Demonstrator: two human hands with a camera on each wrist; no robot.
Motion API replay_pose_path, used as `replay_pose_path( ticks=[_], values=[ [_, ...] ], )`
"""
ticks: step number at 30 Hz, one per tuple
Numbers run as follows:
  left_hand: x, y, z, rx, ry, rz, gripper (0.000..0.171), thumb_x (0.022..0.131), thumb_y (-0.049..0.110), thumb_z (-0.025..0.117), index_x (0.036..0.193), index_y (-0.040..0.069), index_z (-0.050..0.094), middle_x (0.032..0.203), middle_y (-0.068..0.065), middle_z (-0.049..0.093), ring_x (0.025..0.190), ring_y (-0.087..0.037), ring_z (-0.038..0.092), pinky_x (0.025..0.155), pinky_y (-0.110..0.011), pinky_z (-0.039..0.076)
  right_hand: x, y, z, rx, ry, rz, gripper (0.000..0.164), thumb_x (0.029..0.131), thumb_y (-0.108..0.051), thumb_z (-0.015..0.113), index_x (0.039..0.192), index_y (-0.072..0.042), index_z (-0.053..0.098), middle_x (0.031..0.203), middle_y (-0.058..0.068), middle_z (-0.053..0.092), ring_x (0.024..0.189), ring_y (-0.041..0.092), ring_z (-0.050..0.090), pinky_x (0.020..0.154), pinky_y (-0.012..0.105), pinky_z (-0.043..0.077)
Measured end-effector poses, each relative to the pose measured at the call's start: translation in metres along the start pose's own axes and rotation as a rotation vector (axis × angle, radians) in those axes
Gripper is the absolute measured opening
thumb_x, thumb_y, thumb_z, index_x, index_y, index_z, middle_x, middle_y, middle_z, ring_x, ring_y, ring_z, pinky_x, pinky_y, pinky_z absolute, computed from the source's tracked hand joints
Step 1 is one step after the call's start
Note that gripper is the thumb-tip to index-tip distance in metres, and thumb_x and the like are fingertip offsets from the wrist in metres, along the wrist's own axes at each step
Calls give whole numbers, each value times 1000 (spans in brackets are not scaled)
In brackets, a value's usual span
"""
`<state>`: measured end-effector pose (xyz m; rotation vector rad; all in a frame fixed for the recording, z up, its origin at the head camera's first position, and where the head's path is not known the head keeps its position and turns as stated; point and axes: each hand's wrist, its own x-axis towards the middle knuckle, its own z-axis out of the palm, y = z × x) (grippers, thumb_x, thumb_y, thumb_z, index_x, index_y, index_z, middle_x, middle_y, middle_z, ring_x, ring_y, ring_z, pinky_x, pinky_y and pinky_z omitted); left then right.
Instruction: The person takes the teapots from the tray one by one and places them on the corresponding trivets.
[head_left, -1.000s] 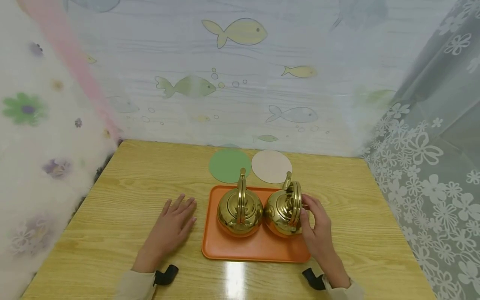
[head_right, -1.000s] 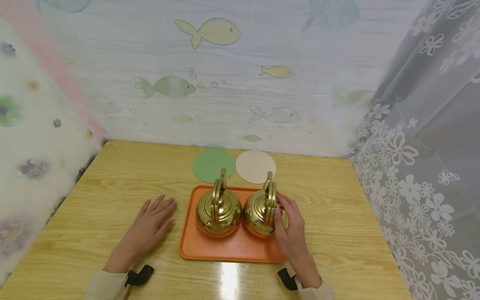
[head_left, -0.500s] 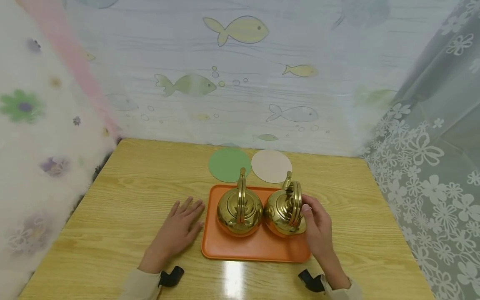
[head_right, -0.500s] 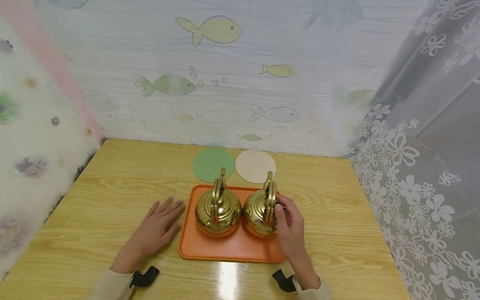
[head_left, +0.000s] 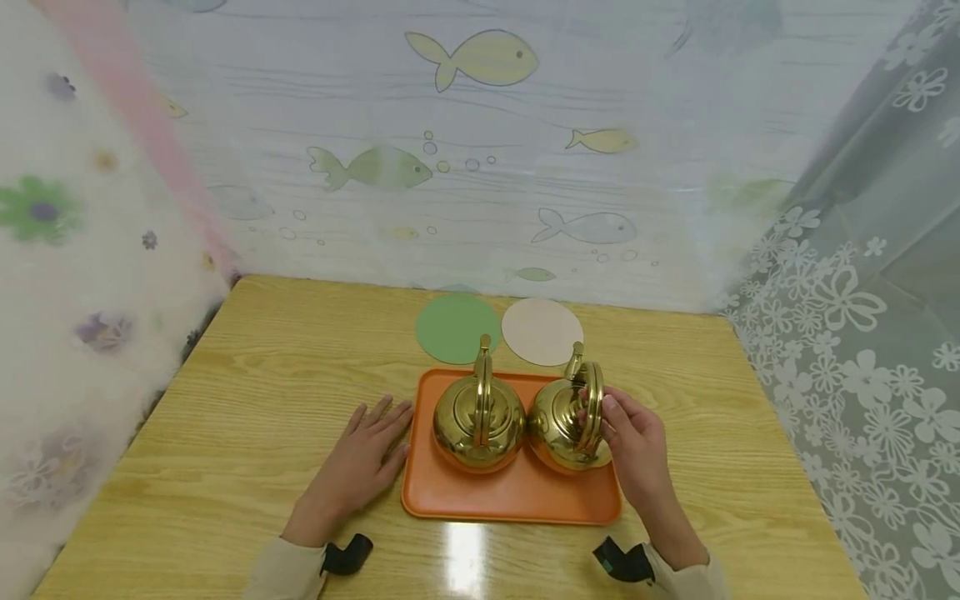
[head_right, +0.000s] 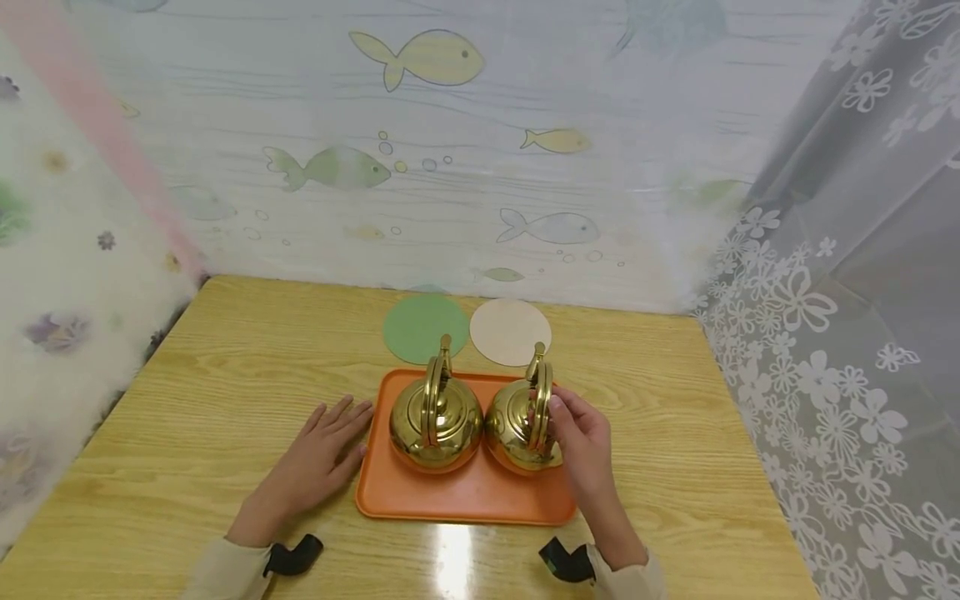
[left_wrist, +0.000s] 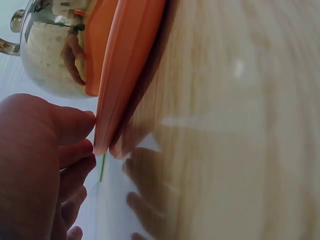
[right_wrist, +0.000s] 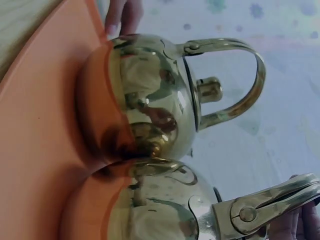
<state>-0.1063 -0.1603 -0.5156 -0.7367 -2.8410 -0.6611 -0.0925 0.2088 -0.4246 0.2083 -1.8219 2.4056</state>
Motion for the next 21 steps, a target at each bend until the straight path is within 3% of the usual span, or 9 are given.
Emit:
replay_pose_path(
  ticks=[5, 12, 21],
  values=[
    [2, 2, 0, -16, 0, 12, 53, 100, 22, 61, 149, 3, 52, 154, -11, 50, 149, -38, 36, 121, -62, 22, 2, -2, 0, 33, 38, 91, 22, 105, -7, 53, 110, -11, 74, 105, 5, 77, 88, 12, 73, 84, 25, 60],
    [2, 3, 1, -49, -15, 17, 54, 101, 21, 60, 150, 3, 50, 156, -11, 48, 150, -37, 34, 121, -62, 21, 5, -3, -1, -5, 33, 144, 22, 103, -6, 58, 120, 7, 64, 99, 6, 76, 79, 12, 71, 74, 25, 61],
    [2, -1, 4, -120, -7, 49, 55, 101, 21, 60, 151, 0, 48, 157, -14, 45, 148, -41, 36, 119, -65, 22, 12, -1, -9, 8, -48, 175, 23, 103, -3, 55, 125, 1, 60, 95, 3, 74, 78, 11, 71, 70, 22, 60]
  ],
)
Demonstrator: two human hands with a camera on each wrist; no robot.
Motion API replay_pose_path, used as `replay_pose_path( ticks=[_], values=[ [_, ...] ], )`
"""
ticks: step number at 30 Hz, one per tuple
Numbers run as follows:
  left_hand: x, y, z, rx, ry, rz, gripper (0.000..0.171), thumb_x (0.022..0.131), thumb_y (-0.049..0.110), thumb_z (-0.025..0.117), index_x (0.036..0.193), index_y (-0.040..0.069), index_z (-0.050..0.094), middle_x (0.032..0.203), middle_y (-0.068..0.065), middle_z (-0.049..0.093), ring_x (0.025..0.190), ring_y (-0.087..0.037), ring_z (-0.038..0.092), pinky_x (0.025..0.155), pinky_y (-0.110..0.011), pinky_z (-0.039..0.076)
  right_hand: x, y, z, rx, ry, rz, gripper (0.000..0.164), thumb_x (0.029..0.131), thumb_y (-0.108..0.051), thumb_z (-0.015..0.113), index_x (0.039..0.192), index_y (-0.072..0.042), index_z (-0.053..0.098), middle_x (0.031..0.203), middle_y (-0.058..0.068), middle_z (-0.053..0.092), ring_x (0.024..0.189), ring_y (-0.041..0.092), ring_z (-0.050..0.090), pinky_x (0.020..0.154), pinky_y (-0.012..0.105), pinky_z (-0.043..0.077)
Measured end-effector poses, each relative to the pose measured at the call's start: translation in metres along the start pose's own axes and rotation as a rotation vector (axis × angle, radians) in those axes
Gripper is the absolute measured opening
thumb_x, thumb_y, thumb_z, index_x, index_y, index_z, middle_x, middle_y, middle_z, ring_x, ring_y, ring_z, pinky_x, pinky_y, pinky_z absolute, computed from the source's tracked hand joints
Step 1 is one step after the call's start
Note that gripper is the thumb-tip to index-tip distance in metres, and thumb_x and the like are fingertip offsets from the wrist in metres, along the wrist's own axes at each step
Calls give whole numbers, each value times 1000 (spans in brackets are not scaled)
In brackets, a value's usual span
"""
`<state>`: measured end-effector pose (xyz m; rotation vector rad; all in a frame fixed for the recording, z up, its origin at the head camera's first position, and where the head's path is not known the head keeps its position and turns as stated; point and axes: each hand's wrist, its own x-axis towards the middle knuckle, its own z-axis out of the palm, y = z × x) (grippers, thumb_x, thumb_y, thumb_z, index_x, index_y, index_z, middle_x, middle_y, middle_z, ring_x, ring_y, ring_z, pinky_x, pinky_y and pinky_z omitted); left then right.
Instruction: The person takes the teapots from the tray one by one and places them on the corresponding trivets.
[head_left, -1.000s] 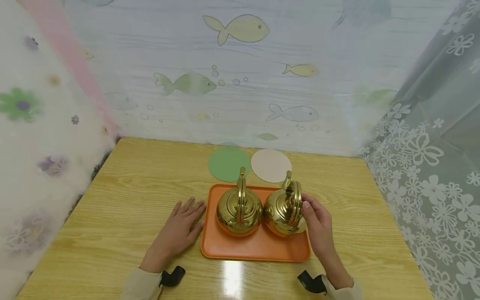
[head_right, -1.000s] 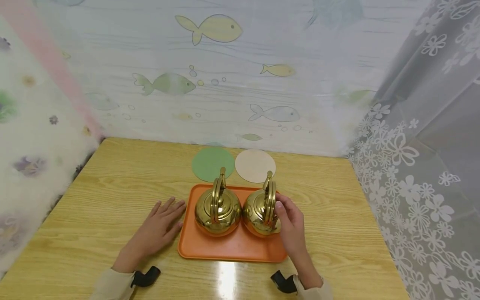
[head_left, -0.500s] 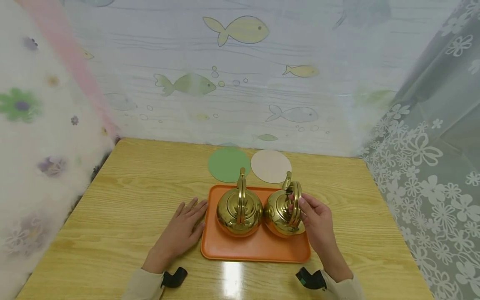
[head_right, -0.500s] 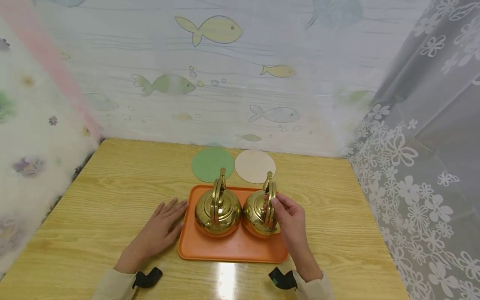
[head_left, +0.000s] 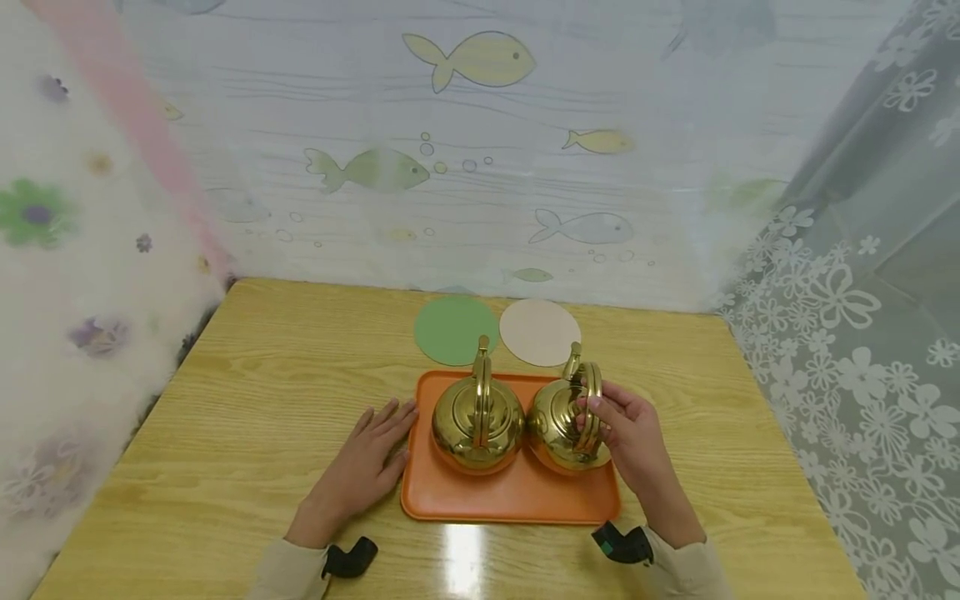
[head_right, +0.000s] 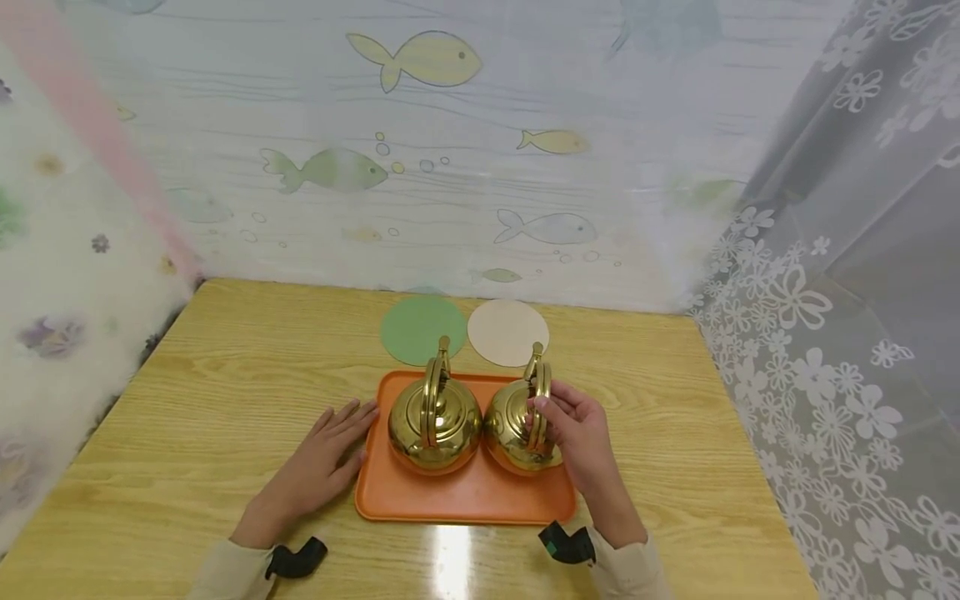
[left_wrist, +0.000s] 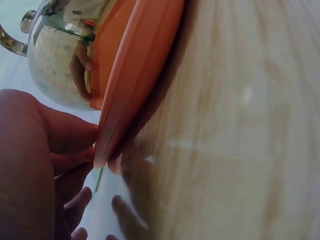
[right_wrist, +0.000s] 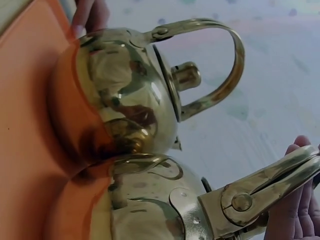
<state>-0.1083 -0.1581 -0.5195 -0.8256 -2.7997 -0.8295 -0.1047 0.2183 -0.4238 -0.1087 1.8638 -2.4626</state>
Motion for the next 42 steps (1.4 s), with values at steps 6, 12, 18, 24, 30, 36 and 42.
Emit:
replay_pose_path(
  ticks=[6, 12, 18, 24, 30, 36, 42],
  values=[
    [0, -4, 2, -53, 39, 25, 55, 101, 18, 60, 150, -3, 47, 156, -17, 45, 145, -44, 39, 116, -67, 25, 6, -1, -4, 58, -120, -21, 26, 104, 1, 49, 124, -6, 64, 97, 3, 74, 79, 12, 71, 71, 24, 60],
    [-3, -5, 5, -105, 28, 7, 56, 103, 18, 57, 154, -1, 42, 160, -16, 41, 147, -42, 38, 117, -67, 23, 9, -1, -4, 145, -207, -34, 30, 103, 5, 45, 123, -4, 67, 98, 4, 73, 80, 12, 72, 71, 24, 61],
    [-10, -9, 11, -135, 52, -1, 56, 102, 18, 59, 154, 2, 44, 160, -13, 42, 147, -40, 38, 116, -65, 22, 11, -4, -6, 96, -251, -20, 31, 102, 5, 46, 121, -7, 67, 101, 1, 72, 87, 9, 70, 73, 24, 61],
    [-11, -8, 14, -145, 85, 0, 56, 100, 17, 61, 153, 3, 46, 158, -13, 44, 145, -40, 41, 117, -60, 21, 16, -8, -14, 13, -349, 34, 25, 103, 1, 47, 118, -8, 65, 97, -1, 70, 82, 10, 72, 71, 27, 62],
    [-9, -8, 14, -142, 99, 11, 55, 101, 18, 60, 152, 2, 47, 158, -13, 45, 144, -41, 42, 116, -62, 23, 19, -10, -16, 37, -390, 57, 26, 103, 2, 45, 114, -10, 66, 96, -1, 69, 82, 10, 72, 70, 25, 61],
    [-4, -9, 12, -143, 96, 18, 55, 101, 17, 60, 152, 3, 48, 158, -12, 45, 145, -40, 41, 115, -64, 23, 19, -11, -15, 64, -373, 52, 27, 103, 2, 43, 116, -8, 65, 98, 0, 67, 83, 10, 72, 71, 22, 60],
    [0, -12, 11, -148, 85, 22, 55, 100, 17, 61, 151, 3, 48, 158, -12, 45, 145, -40, 42, 115, -65, 23, 16, -6, -13, 99, -325, 23, 32, 104, 3, 42, 122, -9, 66, 101, 1, 67, 85, 8, 69, 75, 22, 60]
  ],
)
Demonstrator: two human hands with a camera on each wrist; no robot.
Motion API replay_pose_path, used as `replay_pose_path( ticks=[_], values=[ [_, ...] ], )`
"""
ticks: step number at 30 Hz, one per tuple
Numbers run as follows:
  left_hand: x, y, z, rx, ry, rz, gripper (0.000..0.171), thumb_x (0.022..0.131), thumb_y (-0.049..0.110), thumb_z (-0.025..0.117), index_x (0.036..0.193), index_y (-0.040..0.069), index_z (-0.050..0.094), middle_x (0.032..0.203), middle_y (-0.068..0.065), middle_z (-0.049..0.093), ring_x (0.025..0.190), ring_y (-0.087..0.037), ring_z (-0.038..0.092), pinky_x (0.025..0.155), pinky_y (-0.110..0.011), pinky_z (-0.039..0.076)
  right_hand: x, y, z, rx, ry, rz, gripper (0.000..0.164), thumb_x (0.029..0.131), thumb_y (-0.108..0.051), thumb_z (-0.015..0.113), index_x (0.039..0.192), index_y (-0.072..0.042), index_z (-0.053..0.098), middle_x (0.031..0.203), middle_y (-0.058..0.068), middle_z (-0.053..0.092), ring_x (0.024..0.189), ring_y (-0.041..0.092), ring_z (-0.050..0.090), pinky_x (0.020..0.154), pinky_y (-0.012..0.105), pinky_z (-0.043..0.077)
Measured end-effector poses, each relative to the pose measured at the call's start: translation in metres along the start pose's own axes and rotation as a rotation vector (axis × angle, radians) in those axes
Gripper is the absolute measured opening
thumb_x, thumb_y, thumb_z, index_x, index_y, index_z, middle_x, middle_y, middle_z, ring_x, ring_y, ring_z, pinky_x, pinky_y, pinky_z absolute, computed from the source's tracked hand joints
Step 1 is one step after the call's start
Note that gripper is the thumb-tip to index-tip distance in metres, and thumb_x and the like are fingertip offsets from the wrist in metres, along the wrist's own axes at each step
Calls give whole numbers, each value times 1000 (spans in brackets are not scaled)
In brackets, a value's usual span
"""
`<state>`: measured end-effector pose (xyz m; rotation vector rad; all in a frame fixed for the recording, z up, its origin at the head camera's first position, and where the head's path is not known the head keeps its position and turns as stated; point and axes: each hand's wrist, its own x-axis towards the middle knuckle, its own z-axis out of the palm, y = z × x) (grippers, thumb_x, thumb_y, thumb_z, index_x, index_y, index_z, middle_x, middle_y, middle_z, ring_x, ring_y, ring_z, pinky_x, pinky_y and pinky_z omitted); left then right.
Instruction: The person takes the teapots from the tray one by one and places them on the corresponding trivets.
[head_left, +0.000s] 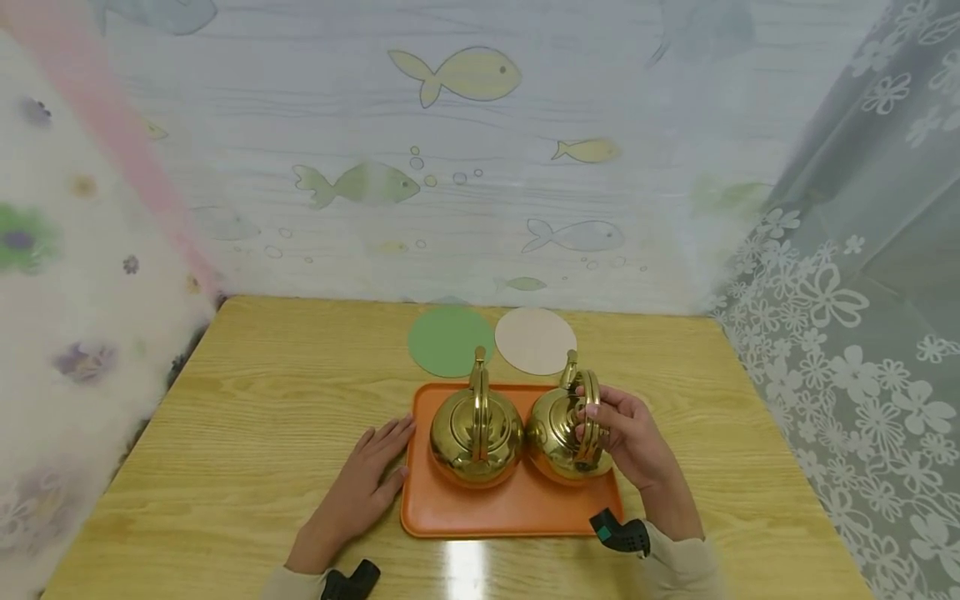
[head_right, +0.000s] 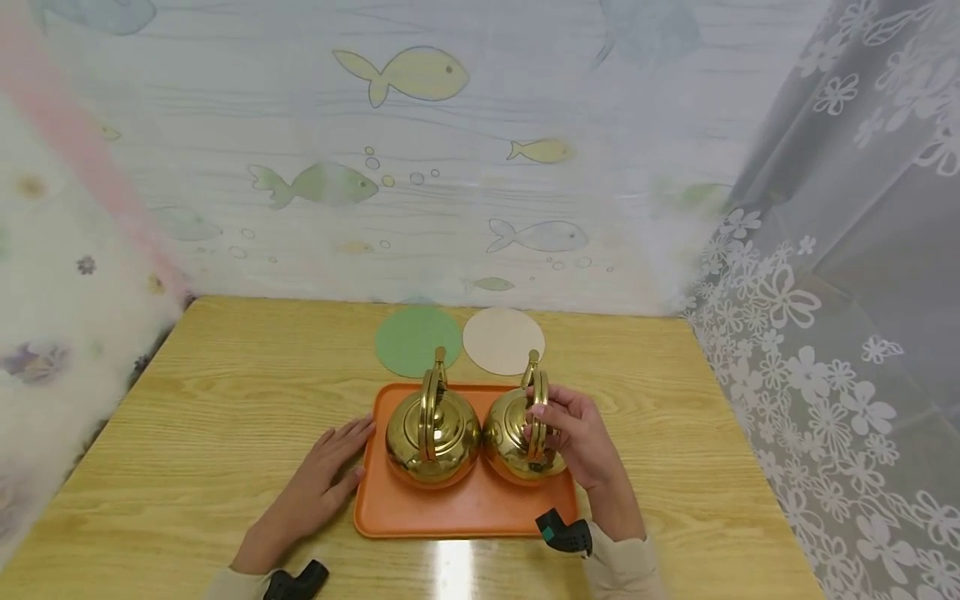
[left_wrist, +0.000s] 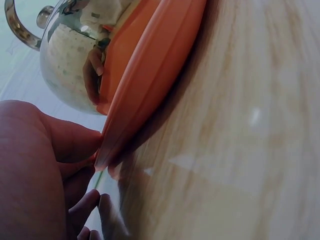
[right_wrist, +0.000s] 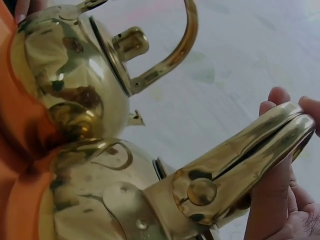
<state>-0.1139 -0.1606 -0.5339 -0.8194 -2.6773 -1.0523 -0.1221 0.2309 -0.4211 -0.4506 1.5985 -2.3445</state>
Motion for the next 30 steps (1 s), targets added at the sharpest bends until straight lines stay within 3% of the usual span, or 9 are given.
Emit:
replay_pose_path(
  ticks=[10, 18, 23, 30],
  values=[
    [1, 0, 3, -6, 3, 2, 54, 101, 18, 60, 151, 3, 48, 158, -12, 45, 145, -39, 42, 116, -63, 23, -5, 1, 9, -1, 115, -38, 33, 105, 0, 43, 127, -9, 67, 104, -1, 67, 88, 7, 66, 76, 22, 60],
    [0, -2, 2, -8, -2, -21, 55, 101, 19, 60, 153, 5, 47, 159, -10, 44, 146, -36, 40, 124, -47, 14, -1, 1, 14, -38, 182, -50, 32, 103, 1, 47, 121, -12, 69, 112, 0, 67, 86, 7, 65, 72, 20, 59],
    [-1, -3, 1, -5, 0, -15, 55, 101, 20, 60, 152, 5, 48, 158, -10, 45, 146, -37, 41, 122, -51, 17, -2, 2, 16, -91, 241, -47, 31, 102, 2, 50, 118, -13, 72, 109, -4, 73, 83, 6, 66, 68, 20, 59],
    [-1, -3, 2, 1, 4, -23, 55, 101, 21, 60, 152, 7, 48, 158, -8, 45, 146, -36, 41, 124, -44, 15, -3, 2, 20, -172, 329, -52, 29, 101, 2, 53, 115, -14, 73, 100, -4, 75, 83, 7, 68, 66, 22, 59]
  ],
)
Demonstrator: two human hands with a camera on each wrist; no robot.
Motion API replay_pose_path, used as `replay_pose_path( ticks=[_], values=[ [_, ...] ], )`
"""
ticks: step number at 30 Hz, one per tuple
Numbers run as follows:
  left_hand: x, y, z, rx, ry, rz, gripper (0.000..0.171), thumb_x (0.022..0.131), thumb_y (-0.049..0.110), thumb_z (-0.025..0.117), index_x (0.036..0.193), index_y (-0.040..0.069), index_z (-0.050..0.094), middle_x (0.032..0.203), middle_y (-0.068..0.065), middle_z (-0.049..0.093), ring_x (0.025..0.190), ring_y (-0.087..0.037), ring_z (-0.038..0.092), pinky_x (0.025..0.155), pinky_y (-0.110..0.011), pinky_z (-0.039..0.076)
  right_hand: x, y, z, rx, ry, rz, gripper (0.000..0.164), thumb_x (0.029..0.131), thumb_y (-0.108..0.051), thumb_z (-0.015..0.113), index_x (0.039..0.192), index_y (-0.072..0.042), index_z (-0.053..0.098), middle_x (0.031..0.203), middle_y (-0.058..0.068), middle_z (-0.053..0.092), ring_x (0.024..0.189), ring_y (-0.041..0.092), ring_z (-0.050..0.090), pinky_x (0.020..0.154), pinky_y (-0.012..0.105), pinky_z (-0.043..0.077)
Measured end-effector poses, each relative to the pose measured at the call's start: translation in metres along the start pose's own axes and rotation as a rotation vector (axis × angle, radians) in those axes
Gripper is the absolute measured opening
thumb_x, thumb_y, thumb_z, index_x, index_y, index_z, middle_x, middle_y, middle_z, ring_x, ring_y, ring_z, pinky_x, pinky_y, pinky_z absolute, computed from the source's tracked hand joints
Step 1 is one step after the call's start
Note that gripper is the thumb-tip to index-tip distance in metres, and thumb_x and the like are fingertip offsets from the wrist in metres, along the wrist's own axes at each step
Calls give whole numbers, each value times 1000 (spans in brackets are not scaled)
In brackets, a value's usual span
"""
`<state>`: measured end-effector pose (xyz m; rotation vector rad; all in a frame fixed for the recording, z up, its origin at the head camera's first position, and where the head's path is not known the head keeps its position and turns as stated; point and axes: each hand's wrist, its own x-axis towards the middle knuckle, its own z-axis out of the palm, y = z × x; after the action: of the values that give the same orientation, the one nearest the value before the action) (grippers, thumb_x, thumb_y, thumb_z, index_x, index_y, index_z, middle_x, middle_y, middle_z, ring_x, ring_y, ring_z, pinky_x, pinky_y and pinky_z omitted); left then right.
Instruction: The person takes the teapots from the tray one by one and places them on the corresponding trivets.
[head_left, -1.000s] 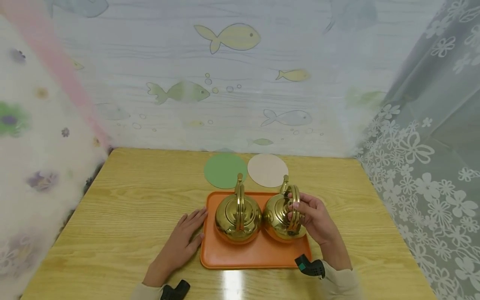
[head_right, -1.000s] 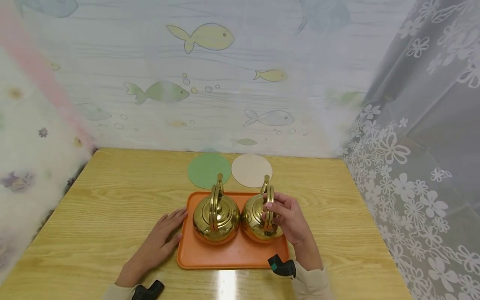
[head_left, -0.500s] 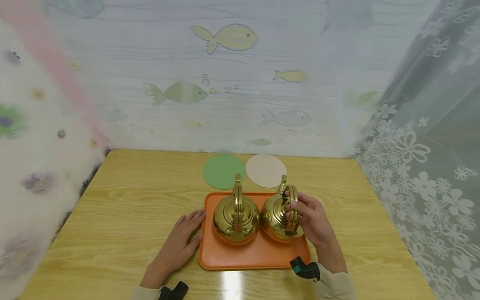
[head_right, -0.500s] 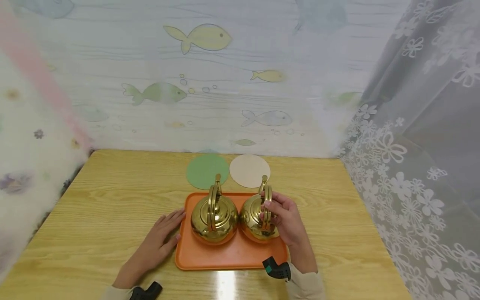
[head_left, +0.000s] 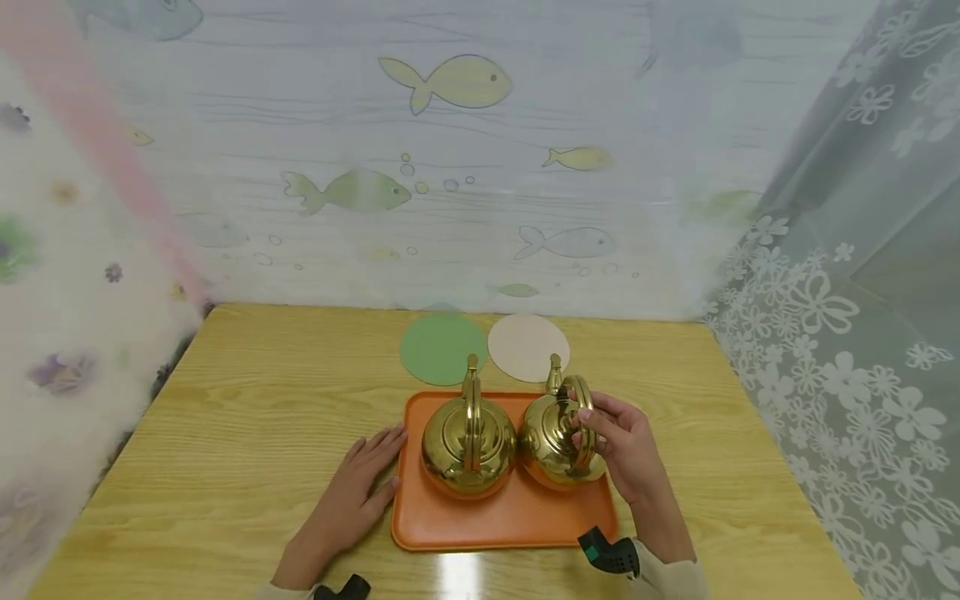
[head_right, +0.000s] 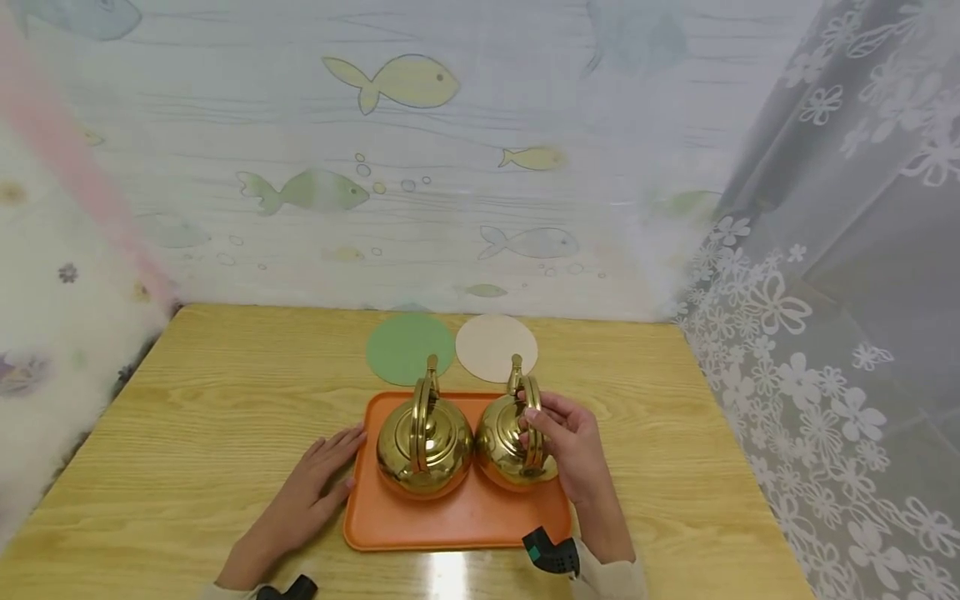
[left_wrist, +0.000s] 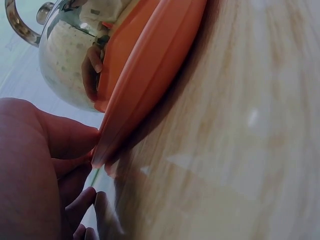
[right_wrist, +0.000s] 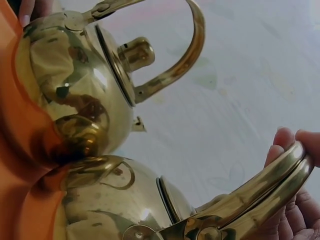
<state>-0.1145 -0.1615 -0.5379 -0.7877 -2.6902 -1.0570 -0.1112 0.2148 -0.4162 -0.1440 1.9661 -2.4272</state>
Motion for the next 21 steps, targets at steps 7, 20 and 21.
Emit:
replay_pose_path(
  ticks=[7, 20, 21],
  values=[
    [0, 2, -2, -10, -6, 2, 54, 101, 20, 60, 152, 5, 49, 158, -10, 46, 146, -36, 41, 126, -37, 10, -3, 1, 6, -58, 89, -23, 31, 100, 1, 56, 129, 10, 60, 108, -4, 76, 84, 8, 67, 68, 23, 60],
    [0, 4, -1, 3, 18, 29, 54, 101, 18, 61, 151, 3, 49, 157, -12, 47, 144, -39, 43, 125, -37, 12, -5, 4, 12, -37, 146, -73, 23, 100, 2, 58, 119, -4, 70, 104, -3, 76, 83, 8, 67, 67, 22, 59],
    [0, 4, -1, 0, 15, 26, 54, 101, 18, 61, 151, 3, 49, 157, -12, 47, 144, -38, 43, 125, -38, 12, -5, 4, 13, -36, 154, -74, 23, 99, 3, 58, 117, -6, 70, 102, -3, 76, 82, 8, 67, 67, 22, 59]
  ],
)
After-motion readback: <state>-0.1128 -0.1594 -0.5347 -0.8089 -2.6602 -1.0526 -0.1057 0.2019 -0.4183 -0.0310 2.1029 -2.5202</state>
